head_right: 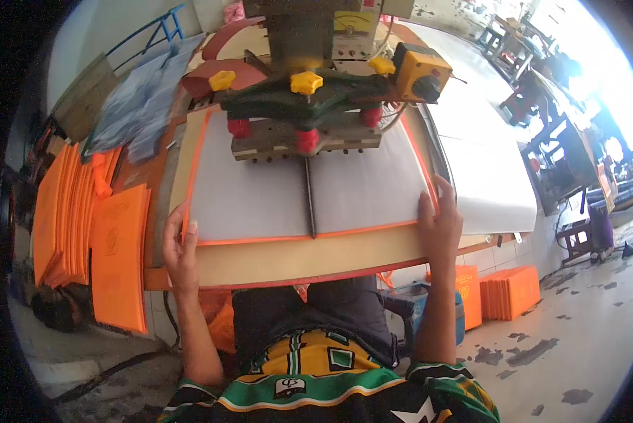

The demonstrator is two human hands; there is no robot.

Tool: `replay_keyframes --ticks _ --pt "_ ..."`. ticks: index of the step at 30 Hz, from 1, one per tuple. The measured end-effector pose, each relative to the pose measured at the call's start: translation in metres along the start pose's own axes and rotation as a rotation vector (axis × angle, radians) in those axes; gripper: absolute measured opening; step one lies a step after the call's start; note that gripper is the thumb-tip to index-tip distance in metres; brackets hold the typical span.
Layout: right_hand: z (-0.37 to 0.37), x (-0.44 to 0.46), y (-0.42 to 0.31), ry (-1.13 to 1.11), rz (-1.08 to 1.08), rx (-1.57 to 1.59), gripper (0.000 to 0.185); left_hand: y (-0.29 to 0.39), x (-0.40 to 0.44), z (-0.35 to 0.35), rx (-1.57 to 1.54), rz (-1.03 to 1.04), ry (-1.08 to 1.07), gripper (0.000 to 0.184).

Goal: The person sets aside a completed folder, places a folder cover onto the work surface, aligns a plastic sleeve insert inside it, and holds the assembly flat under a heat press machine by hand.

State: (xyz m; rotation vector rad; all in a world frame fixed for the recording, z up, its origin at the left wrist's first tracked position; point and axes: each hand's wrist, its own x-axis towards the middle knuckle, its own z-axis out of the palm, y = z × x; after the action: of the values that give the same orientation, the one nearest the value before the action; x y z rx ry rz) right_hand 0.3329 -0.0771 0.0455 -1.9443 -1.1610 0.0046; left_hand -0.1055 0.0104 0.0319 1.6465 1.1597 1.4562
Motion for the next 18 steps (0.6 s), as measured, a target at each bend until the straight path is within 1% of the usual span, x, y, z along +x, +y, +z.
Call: replay_keyframes --ticks 1,2,3,7,9,10,12,13,14,16,18 --pt "0.001 -0.001 0.001 -0.012 0.006 -0.047 0.038 -0.004 0.000 -0.001 -0.002 0.002 -0.011 0.043" --pt "0.003 -0.001 0.003 -0.025 0.012 -0.093 0.038 -0.008 -0.001 -0.002 -0.033 -0.049 0.009 0.043" --pt "0.006 -0.002 0.006 0.036 -0.087 -0.090 0.037 -0.011 -0.002 -0.003 -0.064 -0.101 0.030 0.042" --pt "0.006 -0.003 0.006 0.001 -0.024 -0.125 0.034 -0.012 -0.003 -0.002 -0.057 -0.102 0.048 0.040" --pt "0.007 -0.005 0.006 0.022 -0.091 -0.181 0.033 -0.008 -0.005 0.000 0.188 -0.126 0.023 0.037" --pt "0.007 -0.004 0.003 0.027 -0.109 -0.166 0.033 -0.004 -0.005 0.002 0.192 -0.114 0.044 0.037" --pt "0.004 -0.003 -0.001 -0.026 -0.021 -0.176 0.033 0.003 -0.007 0.008 0.348 -0.101 0.021 0.035" --pt "0.006 -0.004 0.004 -0.006 -0.064 -0.187 0.033 0.006 -0.006 0.010 0.355 -0.094 0.045 0.035" --pt "0.006 -0.004 0.004 0.000 -0.077 -0.186 0.033 0.009 -0.006 0.013 0.411 -0.057 0.022 0.034" --pt "0.004 -0.004 -0.002 -0.002 -0.070 -0.185 0.034 0.013 -0.004 0.014 0.525 0.011 -0.032 0.032" --pt "0.006 -0.004 0.001 0.002 -0.086 -0.182 0.034 0.010 -0.003 0.011 0.547 0.039 -0.039 0.033"
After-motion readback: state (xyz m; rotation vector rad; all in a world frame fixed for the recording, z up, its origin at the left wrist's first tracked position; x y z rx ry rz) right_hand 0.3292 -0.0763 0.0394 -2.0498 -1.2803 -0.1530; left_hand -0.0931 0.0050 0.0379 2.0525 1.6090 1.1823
